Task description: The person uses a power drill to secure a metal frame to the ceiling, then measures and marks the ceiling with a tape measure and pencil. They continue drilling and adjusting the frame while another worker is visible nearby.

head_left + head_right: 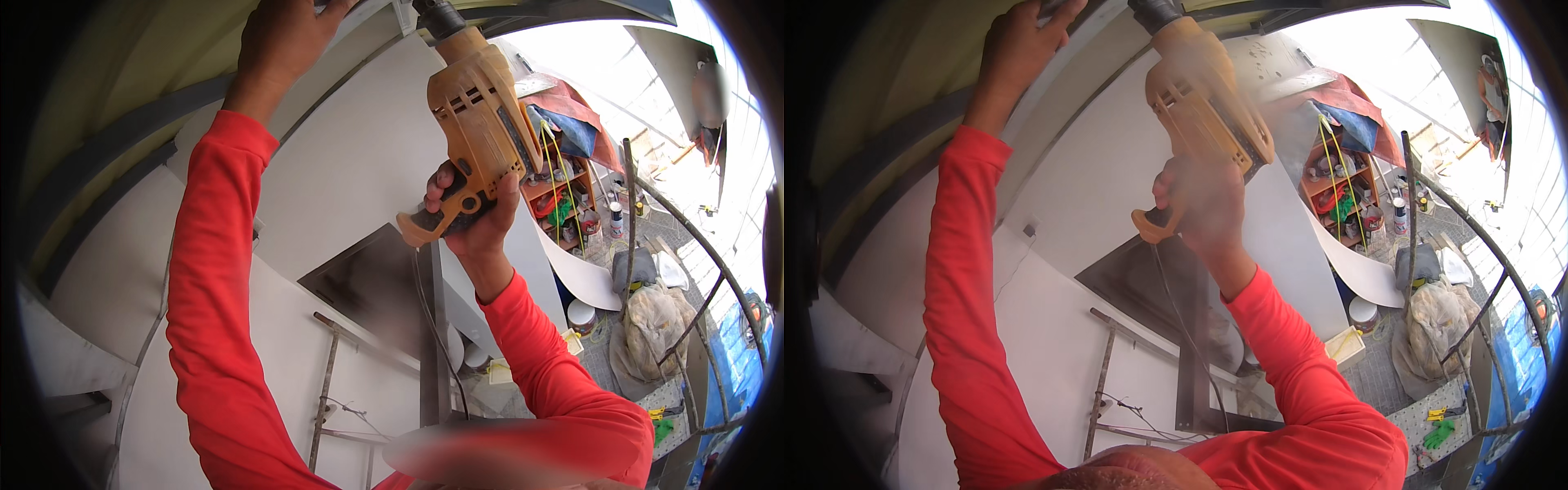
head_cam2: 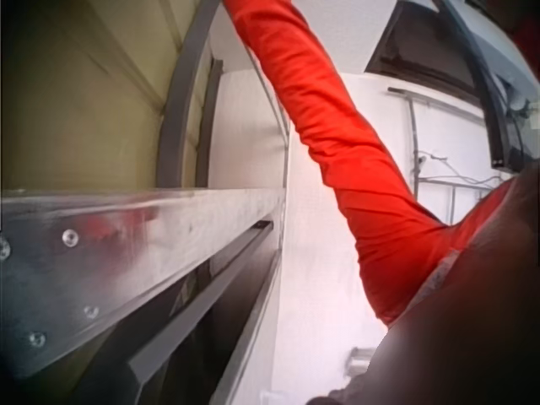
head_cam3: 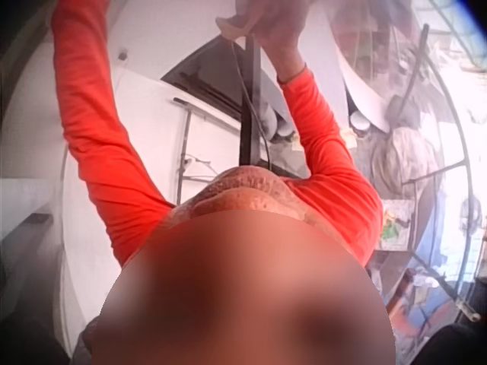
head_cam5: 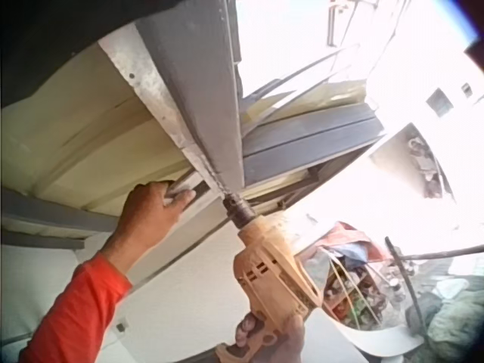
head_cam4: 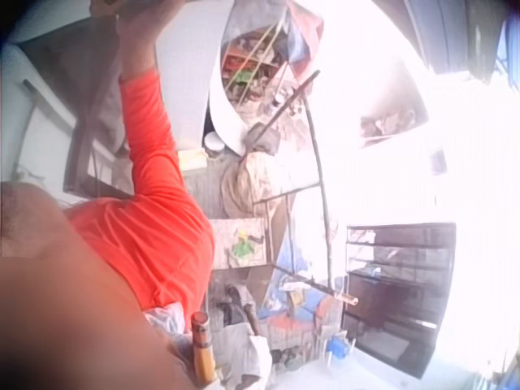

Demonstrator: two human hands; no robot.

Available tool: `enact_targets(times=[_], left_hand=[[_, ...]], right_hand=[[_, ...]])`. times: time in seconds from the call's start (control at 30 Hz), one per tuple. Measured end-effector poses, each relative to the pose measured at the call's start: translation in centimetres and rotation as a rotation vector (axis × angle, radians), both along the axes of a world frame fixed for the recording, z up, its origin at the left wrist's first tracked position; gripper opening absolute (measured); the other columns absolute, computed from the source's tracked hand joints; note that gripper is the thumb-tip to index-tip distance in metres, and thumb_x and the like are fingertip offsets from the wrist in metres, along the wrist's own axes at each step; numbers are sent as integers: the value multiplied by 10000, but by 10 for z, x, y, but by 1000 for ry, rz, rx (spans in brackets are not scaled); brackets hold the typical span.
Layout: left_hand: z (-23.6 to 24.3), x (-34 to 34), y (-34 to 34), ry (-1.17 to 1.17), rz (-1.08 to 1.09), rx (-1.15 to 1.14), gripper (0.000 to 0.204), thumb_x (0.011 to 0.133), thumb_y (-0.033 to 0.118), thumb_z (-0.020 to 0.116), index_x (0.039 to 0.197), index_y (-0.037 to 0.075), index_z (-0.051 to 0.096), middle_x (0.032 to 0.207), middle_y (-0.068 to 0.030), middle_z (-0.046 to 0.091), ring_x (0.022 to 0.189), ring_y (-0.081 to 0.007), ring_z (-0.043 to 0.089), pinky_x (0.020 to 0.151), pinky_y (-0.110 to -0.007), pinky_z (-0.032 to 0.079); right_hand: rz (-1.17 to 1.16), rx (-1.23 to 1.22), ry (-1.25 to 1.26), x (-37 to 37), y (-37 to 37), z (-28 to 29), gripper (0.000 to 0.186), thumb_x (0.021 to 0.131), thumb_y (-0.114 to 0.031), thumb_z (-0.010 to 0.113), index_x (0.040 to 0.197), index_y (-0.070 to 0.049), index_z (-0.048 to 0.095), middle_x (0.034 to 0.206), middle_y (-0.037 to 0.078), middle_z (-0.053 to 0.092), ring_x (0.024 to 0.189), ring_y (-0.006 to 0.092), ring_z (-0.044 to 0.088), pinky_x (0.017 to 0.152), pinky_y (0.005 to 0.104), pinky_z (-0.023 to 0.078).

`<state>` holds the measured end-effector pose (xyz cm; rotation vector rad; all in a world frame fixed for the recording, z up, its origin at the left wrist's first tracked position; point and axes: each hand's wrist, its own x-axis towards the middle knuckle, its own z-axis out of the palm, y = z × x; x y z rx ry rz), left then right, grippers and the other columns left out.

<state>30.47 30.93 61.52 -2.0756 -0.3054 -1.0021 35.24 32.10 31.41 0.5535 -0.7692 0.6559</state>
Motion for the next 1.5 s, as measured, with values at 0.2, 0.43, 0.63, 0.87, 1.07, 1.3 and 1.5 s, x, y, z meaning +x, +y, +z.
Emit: enact_targets(times=[0.2, 0.43, 0.63, 0.87, 1.07, 1.3, 1.5], left_hand=[[-3, -1, 1, 12, -47, -17, 377, 938, 322, 744, 1064, -30, 699, 953, -233, 742, 834, -348, 749, 713, -443, 578], [2, -1, 8, 110, -159, 362, 367, 906, 281, 776, 1081, -27, 678, 882, -208, 732, 771, -360, 730, 708, -449, 566], [0, 0, -4, 46, 15, -4, 328, 933, 285, 750, 984, -30, 676, 680, -156, 681, 605, -313, 693, 643, -421, 546], [0, 1, -6, 22, 52, -61, 342, 949, 292, 737, 939, -44, 674, 655, -151, 675, 570, -307, 684, 621, -413, 542], [0, 1, -2, 69, -81, 116, 351, 945, 292, 739, 994, -52, 691, 749, -187, 706, 691, -364, 713, 667, -434, 554], [2, -1, 4, 69, -63, 121, 348, 935, 282, 748, 1053, -42, 698, 915, -232, 740, 841, -415, 725, 725, -459, 562], [-3, -1, 5, 16, -44, 105, 363, 926, 297, 759, 1041, -43, 701, 921, -231, 743, 851, -413, 728, 744, -472, 567]], right_hand=[[31, 15, 5, -3, 7, 0, 736, 998, -663, 430, 1248, 21, 542, 929, 148, 645, 815, 275, 639, 681, 377, 513], [53, 2, 13, -6, 8, 3, 743, 986, -669, 446, 1240, 22, 549, 886, 151, 645, 778, 273, 631, 670, 378, 504], [52, -10, 11, -7, 9, 4, 766, 967, -685, 478, 1246, 25, 553, 872, 148, 640, 755, 269, 624, 666, 373, 498], [16, -9, 0, -6, 11, 3, 803, 952, -707, 500, 1263, 32, 552, 860, 144, 635, 737, 259, 619, 676, 364, 494], [-8, -12, -13, -4, 10, 2, 818, 948, -712, 508, 1279, 35, 548, 855, 143, 633, 722, 255, 617, 671, 362, 491], [52, 5, 1, -6, 11, 2, 819, 939, -714, 526, 1289, 27, 546, 856, 136, 626, 720, 251, 618, 660, 357, 490], [57, 11, -12, 0, 8, 1, 803, 930, -695, 567, 1282, 26, 550, 850, 127, 623, 719, 246, 616, 652, 361, 498]])
